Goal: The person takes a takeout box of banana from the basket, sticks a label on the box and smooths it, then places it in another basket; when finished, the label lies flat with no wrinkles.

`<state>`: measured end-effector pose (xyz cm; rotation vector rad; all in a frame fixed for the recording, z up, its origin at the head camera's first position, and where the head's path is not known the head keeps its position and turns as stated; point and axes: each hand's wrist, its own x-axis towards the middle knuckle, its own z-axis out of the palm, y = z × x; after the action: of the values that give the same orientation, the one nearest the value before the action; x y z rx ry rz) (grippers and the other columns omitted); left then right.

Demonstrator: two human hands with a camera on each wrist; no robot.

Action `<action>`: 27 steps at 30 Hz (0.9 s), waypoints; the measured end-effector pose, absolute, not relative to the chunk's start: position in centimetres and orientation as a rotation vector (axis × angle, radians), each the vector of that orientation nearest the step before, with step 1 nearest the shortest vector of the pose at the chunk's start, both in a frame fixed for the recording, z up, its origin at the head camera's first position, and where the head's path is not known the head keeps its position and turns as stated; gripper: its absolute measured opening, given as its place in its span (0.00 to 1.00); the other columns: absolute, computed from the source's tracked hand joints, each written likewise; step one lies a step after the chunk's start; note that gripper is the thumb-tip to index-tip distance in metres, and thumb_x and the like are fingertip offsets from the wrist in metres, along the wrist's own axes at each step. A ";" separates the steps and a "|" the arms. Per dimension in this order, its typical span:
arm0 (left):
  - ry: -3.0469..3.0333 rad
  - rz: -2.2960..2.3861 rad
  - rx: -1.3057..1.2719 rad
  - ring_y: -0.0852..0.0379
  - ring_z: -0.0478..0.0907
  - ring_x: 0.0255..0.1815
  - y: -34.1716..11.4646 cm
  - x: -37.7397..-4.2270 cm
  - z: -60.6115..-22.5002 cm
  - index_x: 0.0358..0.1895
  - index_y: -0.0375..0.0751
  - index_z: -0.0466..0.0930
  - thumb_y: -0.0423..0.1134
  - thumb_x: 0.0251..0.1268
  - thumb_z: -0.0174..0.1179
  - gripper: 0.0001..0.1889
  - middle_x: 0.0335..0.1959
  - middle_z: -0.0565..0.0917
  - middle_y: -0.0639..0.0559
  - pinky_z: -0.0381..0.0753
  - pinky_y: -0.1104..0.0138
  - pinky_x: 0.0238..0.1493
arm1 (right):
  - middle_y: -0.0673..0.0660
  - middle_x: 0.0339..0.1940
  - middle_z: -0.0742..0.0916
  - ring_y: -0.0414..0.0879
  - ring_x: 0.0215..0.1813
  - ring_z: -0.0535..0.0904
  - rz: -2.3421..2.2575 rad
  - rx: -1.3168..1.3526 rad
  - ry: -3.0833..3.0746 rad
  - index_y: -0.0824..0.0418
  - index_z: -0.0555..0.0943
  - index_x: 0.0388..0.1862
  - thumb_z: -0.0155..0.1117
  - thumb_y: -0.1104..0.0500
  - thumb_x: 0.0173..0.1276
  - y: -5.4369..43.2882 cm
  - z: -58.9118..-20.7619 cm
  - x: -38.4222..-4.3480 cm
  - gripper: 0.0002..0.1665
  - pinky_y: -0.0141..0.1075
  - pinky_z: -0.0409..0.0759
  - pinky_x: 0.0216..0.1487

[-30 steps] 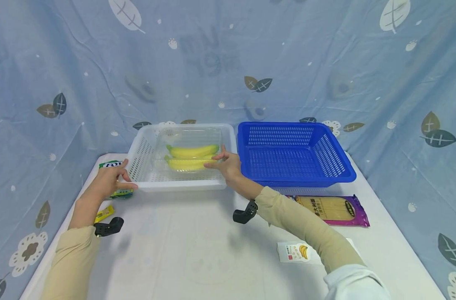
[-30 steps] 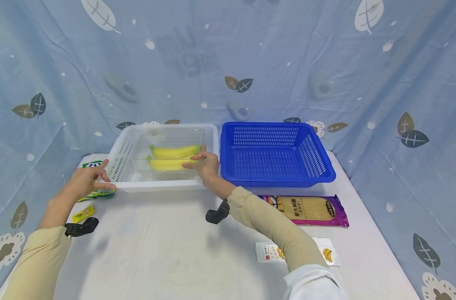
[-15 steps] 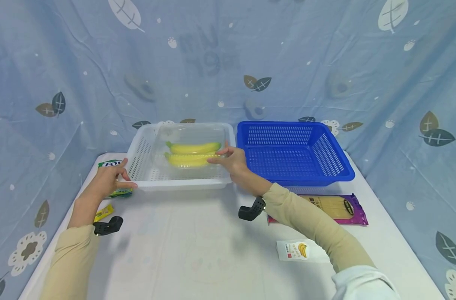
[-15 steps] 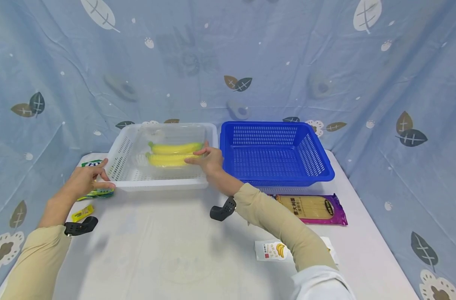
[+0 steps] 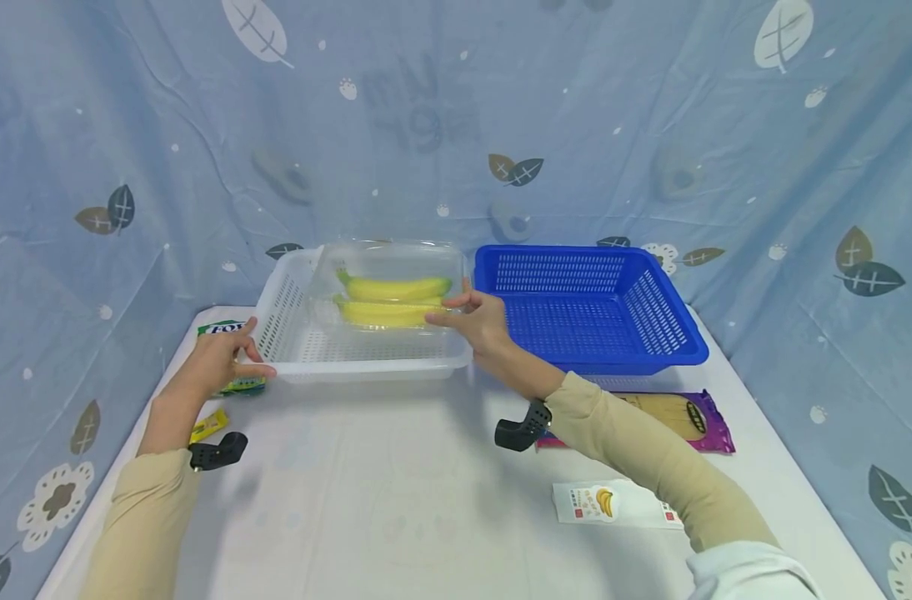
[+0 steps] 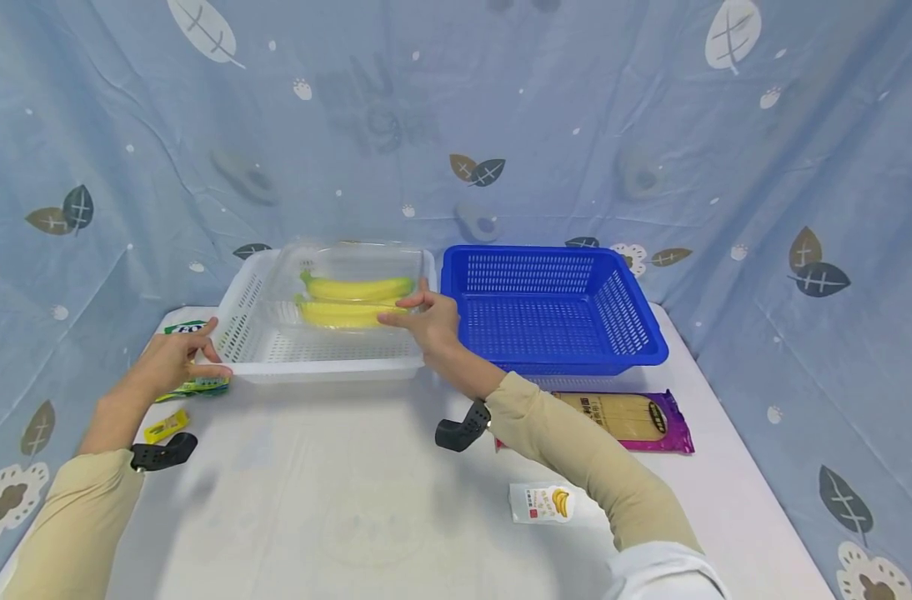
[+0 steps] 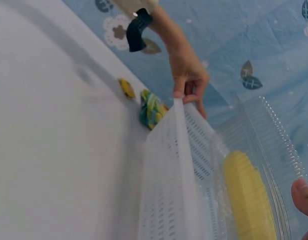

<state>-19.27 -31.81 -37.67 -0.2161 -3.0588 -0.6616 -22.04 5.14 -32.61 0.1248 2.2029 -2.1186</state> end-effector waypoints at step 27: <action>-3.086 -0.637 -0.205 0.49 0.63 0.28 -31.6 -19.3 -37.6 0.26 0.40 0.78 0.41 0.48 0.74 0.14 0.69 0.56 0.28 0.64 0.61 0.30 | 0.52 0.75 0.62 0.47 0.77 0.49 -2.107 0.089 2.193 0.68 0.80 0.37 0.75 0.70 0.52 7.3 -31.8 -18.2 0.14 0.39 0.49 0.74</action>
<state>-19.34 -31.61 -37.57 -0.2052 -3.0855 -0.6370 -18.16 7.31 -31.76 0.0888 2.1933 -2.1065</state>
